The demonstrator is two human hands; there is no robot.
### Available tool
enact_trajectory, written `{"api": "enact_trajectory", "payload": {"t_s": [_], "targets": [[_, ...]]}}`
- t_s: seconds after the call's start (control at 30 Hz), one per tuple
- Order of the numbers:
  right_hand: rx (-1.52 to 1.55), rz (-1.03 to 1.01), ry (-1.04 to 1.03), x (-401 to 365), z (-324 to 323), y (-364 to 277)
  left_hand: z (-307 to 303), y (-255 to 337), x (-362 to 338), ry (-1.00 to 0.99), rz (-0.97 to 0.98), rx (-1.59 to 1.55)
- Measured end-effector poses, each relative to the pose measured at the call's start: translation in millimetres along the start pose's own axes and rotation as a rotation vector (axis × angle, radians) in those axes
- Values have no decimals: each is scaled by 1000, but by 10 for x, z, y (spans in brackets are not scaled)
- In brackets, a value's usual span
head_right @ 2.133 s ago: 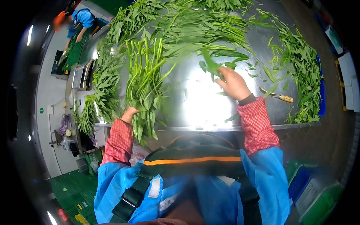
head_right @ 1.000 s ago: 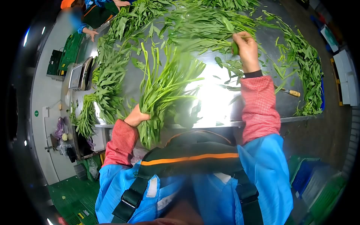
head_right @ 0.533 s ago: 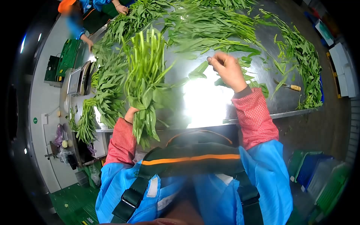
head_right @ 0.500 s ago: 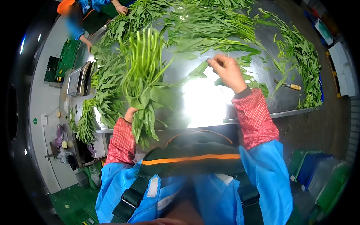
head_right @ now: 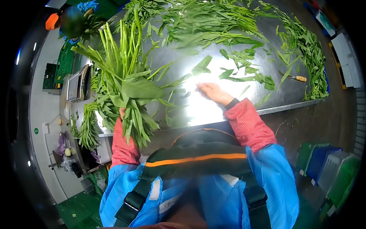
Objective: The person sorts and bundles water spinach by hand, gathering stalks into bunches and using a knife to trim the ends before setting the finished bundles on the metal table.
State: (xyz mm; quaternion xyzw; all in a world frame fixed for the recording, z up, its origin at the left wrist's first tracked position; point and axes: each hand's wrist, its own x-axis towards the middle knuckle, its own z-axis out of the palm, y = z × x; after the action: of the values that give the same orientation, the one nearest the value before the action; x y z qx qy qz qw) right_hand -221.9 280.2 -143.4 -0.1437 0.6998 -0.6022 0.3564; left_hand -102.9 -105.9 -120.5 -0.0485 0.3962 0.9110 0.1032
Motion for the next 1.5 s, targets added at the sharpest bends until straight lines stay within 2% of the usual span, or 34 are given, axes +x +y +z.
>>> {"api": "enact_trajectory", "payload": {"t_s": [0.17, 0.37, 0.5, 0.6, 0.7, 0.73, 0.83, 0.87, 0.97, 1.1, 1.13, 1.23, 1.27, 1.3, 1.37, 1.43, 1.47, 1.5], "targets": [[10, -209, -103, -71, 154, -137, -103, -101, 51, 74, 48, 80], [-100, -289, -145, 132, 288, -162, 440, -100, 172, 34, -6, -77], [208, -266, -142, 139, 206, -174, 773, -129, 288, 117, 35, -32], [-124, -713, -184, 190, 61, -230, 1060, -129, 345, 232, 74, 31], [57, -317, -329, 166, -13, -259, 844, -182, 348, 270, 80, 49], [88, -356, -276, 158, -2, -256, 757, -186, 357, 271, 69, 51], [181, -132, -414, -23, -195, -476, 771, -204, 333, 251, 44, 72], [119, -126, -377, -31, -216, -446, 880, -204, 299, 218, 55, 106], [-168, -462, -191, -2, -286, -272, 870, -194, 161, 228, -98, 69], [-662, -562, 136, -57, -393, -442, 784, -221, -39, 224, -280, 33], [-664, -556, 197, -24, -409, -457, 754, -250, -70, 220, -309, 29], [-122, -406, 348, 177, -473, -291, 690, -336, -137, 214, -350, 16], [194, -439, 330, 251, -530, -247, 678, -371, -158, 216, -356, 11], [306, -434, 373, 358, -607, -230, 670, -403, -174, 218, -356, 9], [592, -128, 303, 321, -912, -292, 664, -454, -163, 218, -352, 10], [866, -170, 401, 281, -1029, -368, 669, -484, -151, 216, -336, 10], [887, -181, 349, 343, -1134, -250, 672, -492, -145, 217, -322, 18], [763, -160, 312, 331, -1216, -208, 697, -493, -136, 219, -303, 25]]}}
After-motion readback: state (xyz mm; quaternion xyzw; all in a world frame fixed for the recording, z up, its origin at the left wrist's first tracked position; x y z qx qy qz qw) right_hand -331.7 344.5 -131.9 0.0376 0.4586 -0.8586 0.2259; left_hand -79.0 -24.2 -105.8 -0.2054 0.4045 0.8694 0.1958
